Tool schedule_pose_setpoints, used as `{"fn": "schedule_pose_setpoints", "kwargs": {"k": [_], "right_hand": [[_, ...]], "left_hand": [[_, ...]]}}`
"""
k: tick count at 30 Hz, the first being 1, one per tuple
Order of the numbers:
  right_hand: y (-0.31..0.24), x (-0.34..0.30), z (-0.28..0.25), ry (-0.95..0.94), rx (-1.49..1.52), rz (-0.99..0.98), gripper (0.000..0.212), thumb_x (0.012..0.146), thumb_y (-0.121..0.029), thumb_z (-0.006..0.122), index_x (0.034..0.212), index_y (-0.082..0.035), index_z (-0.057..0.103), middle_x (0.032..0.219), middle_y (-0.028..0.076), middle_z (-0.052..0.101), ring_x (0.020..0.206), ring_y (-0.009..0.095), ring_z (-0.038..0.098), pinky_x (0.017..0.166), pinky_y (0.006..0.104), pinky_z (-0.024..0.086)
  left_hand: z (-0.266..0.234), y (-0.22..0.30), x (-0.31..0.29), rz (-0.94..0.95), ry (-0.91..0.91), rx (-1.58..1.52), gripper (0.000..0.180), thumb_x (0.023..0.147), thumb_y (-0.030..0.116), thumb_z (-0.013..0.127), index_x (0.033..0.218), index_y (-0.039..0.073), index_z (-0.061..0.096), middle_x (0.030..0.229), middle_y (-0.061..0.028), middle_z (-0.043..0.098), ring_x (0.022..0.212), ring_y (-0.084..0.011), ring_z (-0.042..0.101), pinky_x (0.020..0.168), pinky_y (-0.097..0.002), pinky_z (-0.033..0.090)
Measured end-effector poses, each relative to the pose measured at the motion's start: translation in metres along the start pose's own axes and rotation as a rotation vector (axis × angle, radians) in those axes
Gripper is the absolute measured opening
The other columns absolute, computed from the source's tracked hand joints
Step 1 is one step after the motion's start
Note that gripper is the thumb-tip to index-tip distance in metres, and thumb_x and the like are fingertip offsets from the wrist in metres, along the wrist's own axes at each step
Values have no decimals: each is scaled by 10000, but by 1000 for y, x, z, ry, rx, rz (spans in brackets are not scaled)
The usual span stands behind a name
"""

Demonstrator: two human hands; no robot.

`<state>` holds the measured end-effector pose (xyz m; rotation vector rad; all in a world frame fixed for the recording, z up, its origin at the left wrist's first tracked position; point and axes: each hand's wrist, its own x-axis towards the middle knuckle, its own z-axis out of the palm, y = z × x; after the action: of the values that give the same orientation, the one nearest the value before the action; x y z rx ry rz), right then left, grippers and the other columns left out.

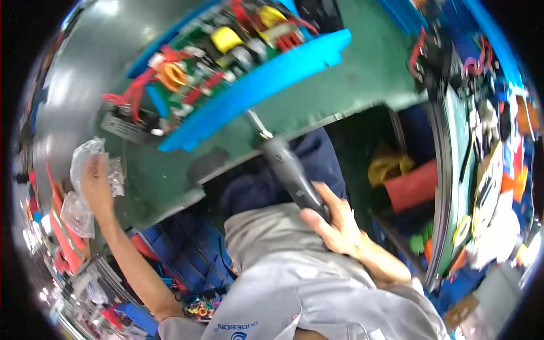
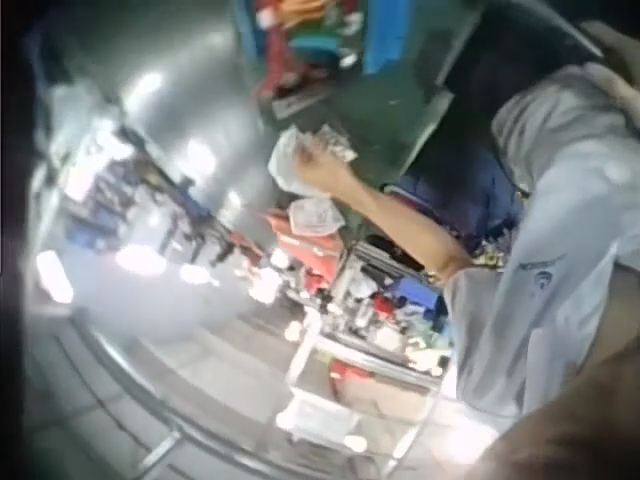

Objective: The person assembles electronic power inverters on a factory production line by securing circuit boards, casings, and wires with screws using an electric screwdriver.

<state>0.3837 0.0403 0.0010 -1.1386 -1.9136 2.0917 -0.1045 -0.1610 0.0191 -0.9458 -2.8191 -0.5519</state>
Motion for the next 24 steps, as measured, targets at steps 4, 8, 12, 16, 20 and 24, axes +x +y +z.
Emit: {"fn": "schedule_pose_setpoints", "kwargs": {"k": [4,8,12,16,20,24], "right_hand": [[16,1,9,62,40,-84,447,1072,-287,436,1407,7,475,826,136,615,722,212,588,730,350,468],[16,7,14,57,73,-131,508,1107,-360,310,1409,16,472,750,150,589,692,225,582,708,372,453],[11,6,13,43,63,-75,529,1111,-388,303,1399,19,480,658,128,527,610,242,562,650,391,431],[11,9,15,79,45,-151,520,1113,-396,314,1373,16,496,615,120,483,554,274,546,605,404,414],[11,12,16,68,29,-154,513,1112,-397,327,1365,15,500,625,122,493,566,279,556,597,403,417],[14,18,12,80,25,-157,512,1112,-399,332,1369,12,498,637,129,497,586,282,565,609,405,420]], "left_hand": [[-23,61,4,-7,-111,-182,359,1028,294,620,1174,-33,642,1087,-118,732,958,-156,679,868,-294,498],[-32,153,-19,35,-59,-493,323,1014,201,650,1202,-60,627,1111,-154,726,973,-180,685,879,-296,520],[-9,210,-30,191,-263,-578,315,1020,117,626,1264,-81,627,1066,-151,736,962,-184,708,869,-283,535],[0,251,-33,227,-437,-535,172,972,94,687,1087,-29,724,975,-95,748,917,-145,694,848,-274,529],[7,272,-29,691,-270,-132,115,902,78,735,998,17,751,1127,-78,708,1004,-182,674,871,-304,521],[25,285,-20,850,-283,-20,121,846,51,761,950,-6,736,1374,-99,611,1152,-260,630,951,-350,510]]}}
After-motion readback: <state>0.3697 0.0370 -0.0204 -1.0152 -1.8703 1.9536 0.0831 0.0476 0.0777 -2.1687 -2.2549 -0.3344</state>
